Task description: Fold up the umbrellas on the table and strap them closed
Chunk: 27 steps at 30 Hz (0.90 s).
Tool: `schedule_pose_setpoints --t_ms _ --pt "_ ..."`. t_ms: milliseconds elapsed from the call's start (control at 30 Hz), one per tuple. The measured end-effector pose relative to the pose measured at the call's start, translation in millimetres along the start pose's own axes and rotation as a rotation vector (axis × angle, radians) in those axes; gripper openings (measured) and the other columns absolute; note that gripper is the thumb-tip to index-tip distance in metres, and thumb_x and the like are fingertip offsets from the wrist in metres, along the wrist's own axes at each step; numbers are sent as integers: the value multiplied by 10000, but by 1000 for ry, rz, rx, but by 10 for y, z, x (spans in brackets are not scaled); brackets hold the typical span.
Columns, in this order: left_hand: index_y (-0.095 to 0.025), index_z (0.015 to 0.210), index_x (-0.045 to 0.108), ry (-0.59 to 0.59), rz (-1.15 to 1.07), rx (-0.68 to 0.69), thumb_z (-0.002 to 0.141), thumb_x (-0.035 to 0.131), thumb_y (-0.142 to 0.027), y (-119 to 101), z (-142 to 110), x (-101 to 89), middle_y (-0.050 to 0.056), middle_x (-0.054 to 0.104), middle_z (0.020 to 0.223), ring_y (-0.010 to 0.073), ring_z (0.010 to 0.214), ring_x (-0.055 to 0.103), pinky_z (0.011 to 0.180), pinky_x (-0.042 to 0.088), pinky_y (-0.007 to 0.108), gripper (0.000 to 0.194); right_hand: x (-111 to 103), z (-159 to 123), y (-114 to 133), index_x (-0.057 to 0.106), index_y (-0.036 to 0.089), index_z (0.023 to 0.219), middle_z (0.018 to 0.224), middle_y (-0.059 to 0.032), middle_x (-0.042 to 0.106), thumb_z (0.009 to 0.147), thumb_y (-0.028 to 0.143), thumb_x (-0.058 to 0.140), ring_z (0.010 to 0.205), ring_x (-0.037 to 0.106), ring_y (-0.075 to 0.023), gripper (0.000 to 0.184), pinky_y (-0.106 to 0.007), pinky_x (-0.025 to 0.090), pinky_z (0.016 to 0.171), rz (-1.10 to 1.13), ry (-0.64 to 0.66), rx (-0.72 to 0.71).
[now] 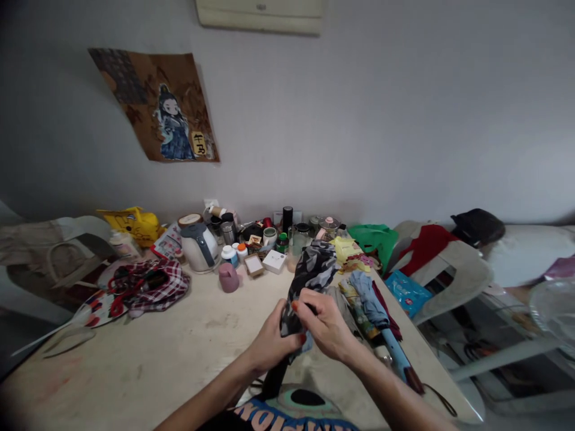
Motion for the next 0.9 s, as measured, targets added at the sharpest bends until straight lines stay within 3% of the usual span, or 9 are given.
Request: schedule_pose_setpoints --t_ms 100,167,333,433,567,633,800,900 --pt "-155 1057 541 196 -193 56 535 854 -290 -16 -4 -52 56 616 983 193 904 563 811 437 275 623 -18 -134 258 438 194 646 663 -4 471 959 282 383 620 434 -128 329 -255 333 573 34 75 -161" --pt "-142 995 592 299 -349 27 484 880 -313 63 17 -65 52 632 914 192 863 578 783 449 273 611 5 -181 382 456 198 689 694 -16 495 958 259 380 644 451 -135 286 -259 341 584 42 109 -241" --pt "-123 901 650 386 -534 -130 409 896 -380 228 14 -35 51 634 817 174 745 587 698 451 269 608 74 -205 402 465 202 703 702 -20 492 979 314 333 656 462 -143 326 -264 354 592 65 105 -240" --pt "-122 884 643 261 -356 -46 521 851 -403 144 46 -3 60 634 829 174 752 572 696 444 272 505 77 -194 275 470 198 710 715 -15 484 978 301 340 664 461 -139 315 -257 366 606 22 49 -186" --pt "-174 928 580 -192 81 76 608 791 -338 32 195 7 57 642 858 211 800 572 743 442 303 417 122 -122 30 441 196 671 686 -11 467 957 240 365 630 453 -135 299 -252 363 587 -193 -94 -113" --pt "-204 964 539 -337 232 102 630 760 -307 30 257 14 58 633 870 238 835 572 796 427 333 414 191 -69 -82 430 200 640 657 -11 462 938 229 378 592 448 -135 303 -258 347 558 -325 -139 -113" --pt "-217 1045 485 -375 326 189 748 639 -295 -5 222 62 99 593 979 279 971 555 884 373 368 343 314 -4 -242 463 204 638 631 -16 492 934 259 377 567 461 -142 314 -267 349 546 -430 -264 -27" --pt "-210 1045 451 -239 367 166 687 693 -264 -133 148 70 75 600 952 244 888 572 796 413 336 436 250 -14 -261 491 201 679 649 -17 516 948 320 382 594 477 -147 313 -266 376 572 -371 -336 44"
Point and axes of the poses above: each hand's wrist, its own z-axis towards the middle knuckle, its own x-axis out of the palm, y = z × x, the point moved 1 cm from there along z, towards the middle knuckle
